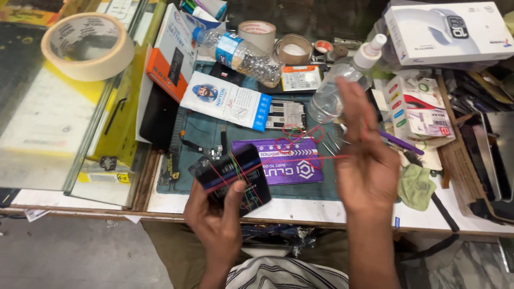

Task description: The person applies adhesive and fits a new display panel onto a phone chassis, securing it with rubber bands and checking the fit.

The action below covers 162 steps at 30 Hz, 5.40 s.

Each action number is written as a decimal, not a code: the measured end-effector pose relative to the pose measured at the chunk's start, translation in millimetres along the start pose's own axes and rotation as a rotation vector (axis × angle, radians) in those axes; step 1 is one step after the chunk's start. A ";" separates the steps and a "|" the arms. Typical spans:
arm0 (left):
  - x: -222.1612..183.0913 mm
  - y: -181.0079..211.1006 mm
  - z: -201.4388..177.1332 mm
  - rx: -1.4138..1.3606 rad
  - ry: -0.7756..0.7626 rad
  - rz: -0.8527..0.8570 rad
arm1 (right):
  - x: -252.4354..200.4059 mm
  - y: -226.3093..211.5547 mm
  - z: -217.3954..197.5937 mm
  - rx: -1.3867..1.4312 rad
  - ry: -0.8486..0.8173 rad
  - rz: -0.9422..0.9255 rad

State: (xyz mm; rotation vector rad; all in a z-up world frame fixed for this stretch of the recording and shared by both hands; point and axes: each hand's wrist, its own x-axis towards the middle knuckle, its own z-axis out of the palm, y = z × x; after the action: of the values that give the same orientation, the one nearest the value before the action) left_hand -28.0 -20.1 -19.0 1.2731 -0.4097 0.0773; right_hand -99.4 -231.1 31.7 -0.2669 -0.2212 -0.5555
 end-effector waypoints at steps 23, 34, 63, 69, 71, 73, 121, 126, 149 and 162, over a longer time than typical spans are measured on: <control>45.8 65.3 -8.5 0.177 -1.054 0.228 | 55.9 26.8 33.3 -1.001 -0.149 0.865; 44.2 43.4 -10.5 -0.459 -0.448 -0.368 | -3.7 12.1 16.2 -0.911 -0.289 -0.327; 64.0 69.7 1.3 0.585 -1.008 -0.360 | -11.0 -7.2 63.5 -2.138 -0.593 0.515; 62.3 57.5 -3.1 0.454 -1.000 -0.201 | -21.8 -2.2 31.4 -1.598 -0.112 0.611; 60.6 55.8 -4.2 0.428 -0.997 -0.224 | -29.0 -0.6 16.2 -1.491 -0.053 0.502; 59.7 55.5 -4.6 0.422 -0.982 -0.297 | -35.1 0.6 3.9 -1.469 0.022 0.355; 13.3 -1.1 -36.3 -0.467 -0.390 -0.736 | 10.9 37.3 -23.7 -2.510 -0.383 0.000; 12.4 -8.0 -23.0 -0.442 -0.483 -0.695 | 7.4 30.8 -38.0 -2.299 -0.202 0.244; 32.7 5.6 -27.4 -0.247 -1.018 -0.857 | -28.7 -60.8 -29.8 -0.882 -0.063 0.612; 53.9 -3.9 -30.6 0.001 -0.767 -0.726 | -4.2 -29.4 28.2 -1.811 -0.818 0.624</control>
State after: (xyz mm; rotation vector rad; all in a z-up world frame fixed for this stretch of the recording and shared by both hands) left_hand 30.7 -1.6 -11.3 1.3539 -0.5666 -1.0495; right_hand -122.6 -244.5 62.7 -2.2565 -0.3452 0.1757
